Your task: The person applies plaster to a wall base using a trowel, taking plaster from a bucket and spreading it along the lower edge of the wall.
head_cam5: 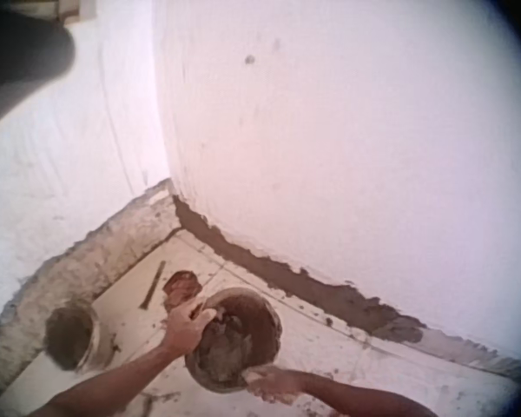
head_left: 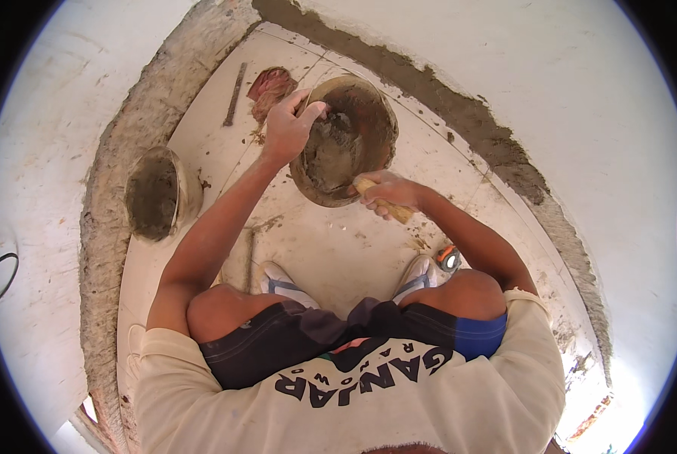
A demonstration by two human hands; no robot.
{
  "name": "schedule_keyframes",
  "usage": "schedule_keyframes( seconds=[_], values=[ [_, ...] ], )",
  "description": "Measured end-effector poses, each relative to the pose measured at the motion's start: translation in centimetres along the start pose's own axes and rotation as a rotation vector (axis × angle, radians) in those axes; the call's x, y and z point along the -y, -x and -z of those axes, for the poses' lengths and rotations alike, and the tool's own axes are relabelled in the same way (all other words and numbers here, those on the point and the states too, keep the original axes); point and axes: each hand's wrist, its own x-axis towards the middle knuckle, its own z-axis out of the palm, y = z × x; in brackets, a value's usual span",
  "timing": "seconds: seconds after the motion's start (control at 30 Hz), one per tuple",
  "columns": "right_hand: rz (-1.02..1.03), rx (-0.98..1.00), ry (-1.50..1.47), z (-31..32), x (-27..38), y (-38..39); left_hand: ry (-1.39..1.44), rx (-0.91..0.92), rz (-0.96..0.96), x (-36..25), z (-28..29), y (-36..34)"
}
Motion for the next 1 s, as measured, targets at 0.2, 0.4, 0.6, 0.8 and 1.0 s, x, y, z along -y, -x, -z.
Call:
schedule_keyframes(
  seconds=[0.2,0.4,0.6,0.8,1.0],
  values=[
    [0.313,-0.636,1.196,2.0,0.7,1.9,0.007,0.015,0.009,-0.4,0.7,-0.6],
    [0.146,-0.669,1.226,0.8,1.5,0.4,-0.028,0.071,-0.013,-0.1,-0.2,-1.1],
    [0.185,-0.450,1.250,1.3,3.1,3.7,-0.063,0.060,-0.035,0.2,0.1,-0.7],
    [-0.065,-0.336,0.634,3.2,2.3,3.9,-0.057,0.055,0.006,-0.7,0.0,-1.4],
    [-0.097,-0.023,0.090,1.1,1.1,0.2,-0.010,0.025,0.024,-0.1,-0.4,-0.9]
  ],
)
